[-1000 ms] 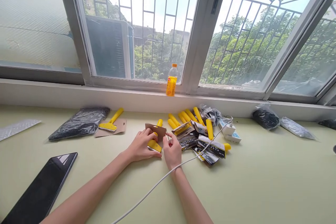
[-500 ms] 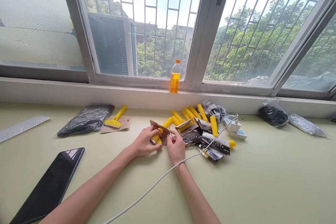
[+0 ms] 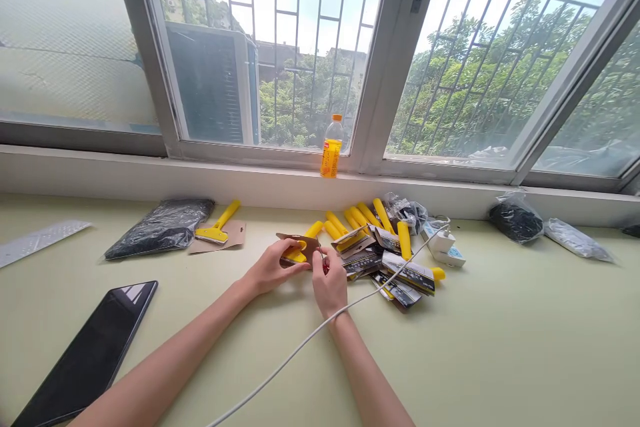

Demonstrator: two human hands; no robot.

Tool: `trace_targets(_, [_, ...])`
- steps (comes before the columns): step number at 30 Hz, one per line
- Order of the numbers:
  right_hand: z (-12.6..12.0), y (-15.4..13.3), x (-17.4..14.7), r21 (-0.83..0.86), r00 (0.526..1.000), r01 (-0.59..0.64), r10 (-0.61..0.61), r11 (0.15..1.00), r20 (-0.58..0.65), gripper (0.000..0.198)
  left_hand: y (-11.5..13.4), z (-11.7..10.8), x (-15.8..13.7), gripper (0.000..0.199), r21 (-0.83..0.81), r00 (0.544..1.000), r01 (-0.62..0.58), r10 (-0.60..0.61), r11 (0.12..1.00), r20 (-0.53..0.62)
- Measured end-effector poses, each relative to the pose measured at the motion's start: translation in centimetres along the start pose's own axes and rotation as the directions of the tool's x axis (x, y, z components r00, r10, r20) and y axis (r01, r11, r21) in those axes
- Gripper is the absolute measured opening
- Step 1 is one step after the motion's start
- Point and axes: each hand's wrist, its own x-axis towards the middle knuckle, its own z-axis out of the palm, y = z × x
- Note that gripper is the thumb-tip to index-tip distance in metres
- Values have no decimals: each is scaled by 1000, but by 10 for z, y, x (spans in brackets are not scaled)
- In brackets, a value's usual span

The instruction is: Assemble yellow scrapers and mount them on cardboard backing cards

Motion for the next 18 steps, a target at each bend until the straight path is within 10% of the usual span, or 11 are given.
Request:
trace_targets(8, [-4,-6,-3,-128,996,-87,84,988,-30,46,-18,5,4,72,119,997,52,-45,992,-65])
trace_targets(18, [-1,5,3,66,998,-40,42,997,-39,47,-10,-1,4,43,-69,974,142,-152,988,-170])
